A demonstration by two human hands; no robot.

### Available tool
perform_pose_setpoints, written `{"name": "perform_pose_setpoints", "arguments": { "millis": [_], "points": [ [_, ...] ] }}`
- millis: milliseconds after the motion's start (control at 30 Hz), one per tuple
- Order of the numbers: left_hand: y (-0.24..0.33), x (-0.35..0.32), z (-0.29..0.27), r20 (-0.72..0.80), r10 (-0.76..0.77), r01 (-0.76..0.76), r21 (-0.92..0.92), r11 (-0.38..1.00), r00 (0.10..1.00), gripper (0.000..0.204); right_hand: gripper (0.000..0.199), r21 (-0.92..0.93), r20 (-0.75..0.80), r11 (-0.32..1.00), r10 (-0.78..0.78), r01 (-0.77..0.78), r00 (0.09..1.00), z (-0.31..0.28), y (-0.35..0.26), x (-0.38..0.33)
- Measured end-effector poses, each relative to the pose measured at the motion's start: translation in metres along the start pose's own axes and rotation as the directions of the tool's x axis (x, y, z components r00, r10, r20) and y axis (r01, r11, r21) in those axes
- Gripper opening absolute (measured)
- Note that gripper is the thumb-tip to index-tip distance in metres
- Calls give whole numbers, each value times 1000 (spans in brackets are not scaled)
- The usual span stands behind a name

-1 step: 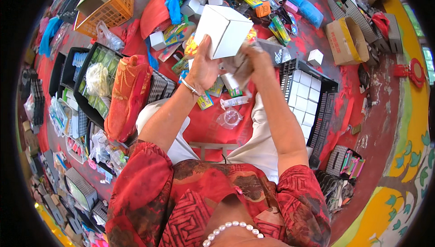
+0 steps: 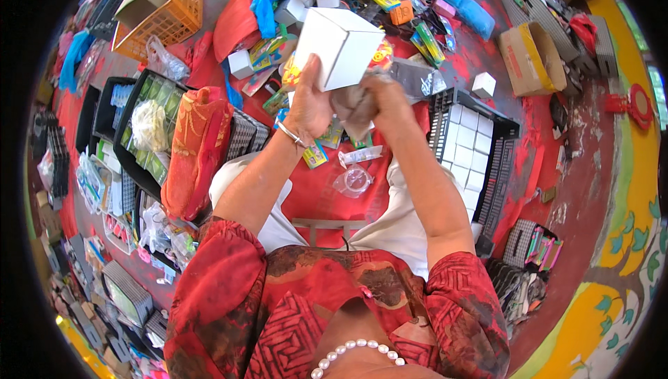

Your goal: The person sits on the floor and wipes small white rectangular boxes with a cloth. They pick up each box, wipe its surfaces, and place it into a black plastic crate. The person repeats this process for several boxes.

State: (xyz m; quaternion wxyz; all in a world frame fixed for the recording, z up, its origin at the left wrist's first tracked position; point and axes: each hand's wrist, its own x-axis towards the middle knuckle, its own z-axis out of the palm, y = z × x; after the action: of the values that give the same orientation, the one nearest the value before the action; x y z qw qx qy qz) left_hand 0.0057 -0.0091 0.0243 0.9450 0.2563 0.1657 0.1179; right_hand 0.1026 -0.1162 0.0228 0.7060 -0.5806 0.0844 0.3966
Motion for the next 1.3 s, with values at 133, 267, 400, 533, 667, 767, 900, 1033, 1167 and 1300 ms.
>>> {"name": "perform_pose_setpoints", "arguments": {
  "millis": [133, 267, 400, 533, 667, 767, 900, 1033, 1167, 1300],
  "points": [
    [0, -3, 1, -32, 66, -64, 63, 996, 997, 72, 26, 203, 154, 962, 152, -182, 976, 7, 29, 6],
    [5, 8, -1, -189, 172, -118, 265, 957, 967, 77, 34, 113, 316, 985, 91, -132, 944, 3, 19, -1],
    [12, 17, -12, -105, 167, -129, 302, 945, 980, 73, 55, -613, 327, 706, -179, 353, 928, -25, -28, -31],
    [9, 31, -30, -178, 76, 16, 465, 885, 981, 66, 87, -776, 425, 166, -575, 608, 699, -58, -68, -42],
    [-20, 43, -45, -25, 19, 7, 758, 652, 1000, 57, 100, -665, 740, -272, -369, 696, 563, -49, -50, -32],
    [-40, 50, -45, 30, -42, 6, 741, 672, 999, 57, 56, -718, 691, -427, -341, 550, 638, -46, -37, -14],
    [-50, 58, -35, 59, -116, 40, 713, 700, 992, 63, 41, -709, 694, -494, -357, 504, 625, -60, -56, -16],
    [-51, 67, -26, 1, -381, 336, 467, 818, 925, 76, 50, -786, 618, -246, -287, 567, 732, -108, -94, -31],
    [-59, 65, -24, -42, -339, 289, 629, 722, 940, 63, 81, -895, 321, 40, -632, 444, 705, -236, -77, -25],
    [-61, 53, -26, -140, -258, 279, 703, 654, 956, 52, 77, -976, -77, 161, -882, 145, 465, -399, 8, -45]
  ]
}}
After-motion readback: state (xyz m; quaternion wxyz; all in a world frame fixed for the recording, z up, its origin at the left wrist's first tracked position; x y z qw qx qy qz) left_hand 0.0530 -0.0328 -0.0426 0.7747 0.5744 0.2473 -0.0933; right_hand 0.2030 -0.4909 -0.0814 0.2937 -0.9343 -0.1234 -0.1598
